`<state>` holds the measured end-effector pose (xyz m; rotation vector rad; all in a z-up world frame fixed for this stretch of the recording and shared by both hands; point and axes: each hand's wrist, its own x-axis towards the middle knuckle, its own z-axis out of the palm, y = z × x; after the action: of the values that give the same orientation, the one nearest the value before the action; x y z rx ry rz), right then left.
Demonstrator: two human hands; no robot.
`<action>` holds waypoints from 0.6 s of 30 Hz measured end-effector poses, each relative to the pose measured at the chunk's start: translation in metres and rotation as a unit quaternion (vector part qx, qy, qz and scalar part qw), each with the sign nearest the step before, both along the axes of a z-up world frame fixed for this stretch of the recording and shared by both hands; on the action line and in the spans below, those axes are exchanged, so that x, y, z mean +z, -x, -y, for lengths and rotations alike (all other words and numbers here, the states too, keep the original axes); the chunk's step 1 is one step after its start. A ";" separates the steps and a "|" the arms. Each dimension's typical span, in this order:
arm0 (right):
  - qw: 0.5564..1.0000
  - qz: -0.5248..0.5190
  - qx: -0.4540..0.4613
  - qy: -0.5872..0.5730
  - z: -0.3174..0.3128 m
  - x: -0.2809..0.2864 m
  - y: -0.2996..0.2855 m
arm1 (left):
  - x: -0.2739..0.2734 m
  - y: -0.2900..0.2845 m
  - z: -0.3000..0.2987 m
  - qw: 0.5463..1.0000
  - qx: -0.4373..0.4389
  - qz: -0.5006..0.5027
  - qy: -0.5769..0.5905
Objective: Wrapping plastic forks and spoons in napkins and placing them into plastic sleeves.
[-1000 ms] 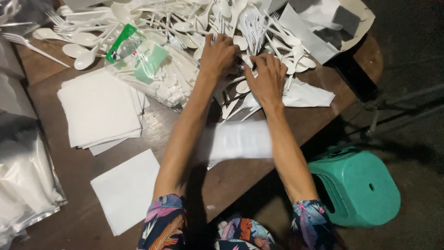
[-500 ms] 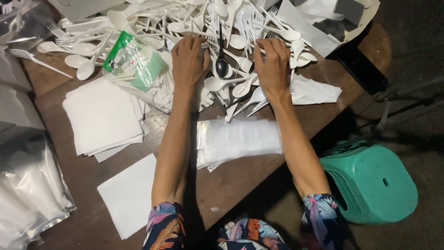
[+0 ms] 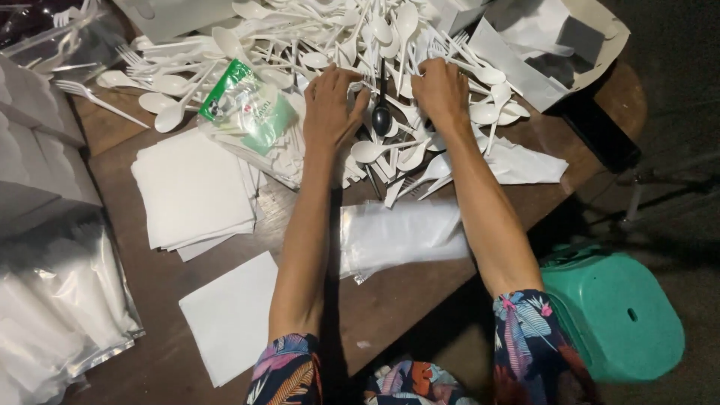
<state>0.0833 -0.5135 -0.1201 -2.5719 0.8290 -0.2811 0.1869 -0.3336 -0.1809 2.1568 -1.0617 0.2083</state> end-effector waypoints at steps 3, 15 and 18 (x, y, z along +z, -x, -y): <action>0.995 -0.007 -0.063 -0.080 -0.008 0.031 0.016 | -0.002 -0.004 0.003 1.000 -0.005 -0.013 0.012; 0.953 0.278 -0.073 -0.100 -0.004 0.000 0.053 | 0.032 0.005 0.042 0.980 -0.009 0.163 -0.115; 0.935 0.331 -0.106 -0.064 0.009 -0.042 0.046 | 0.027 0.009 0.066 0.982 0.043 0.161 -0.091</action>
<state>0.0372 -0.5222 -0.1621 -2.0437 0.8142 -1.0505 0.1775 -0.3992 -0.1536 2.3905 -1.2051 0.5352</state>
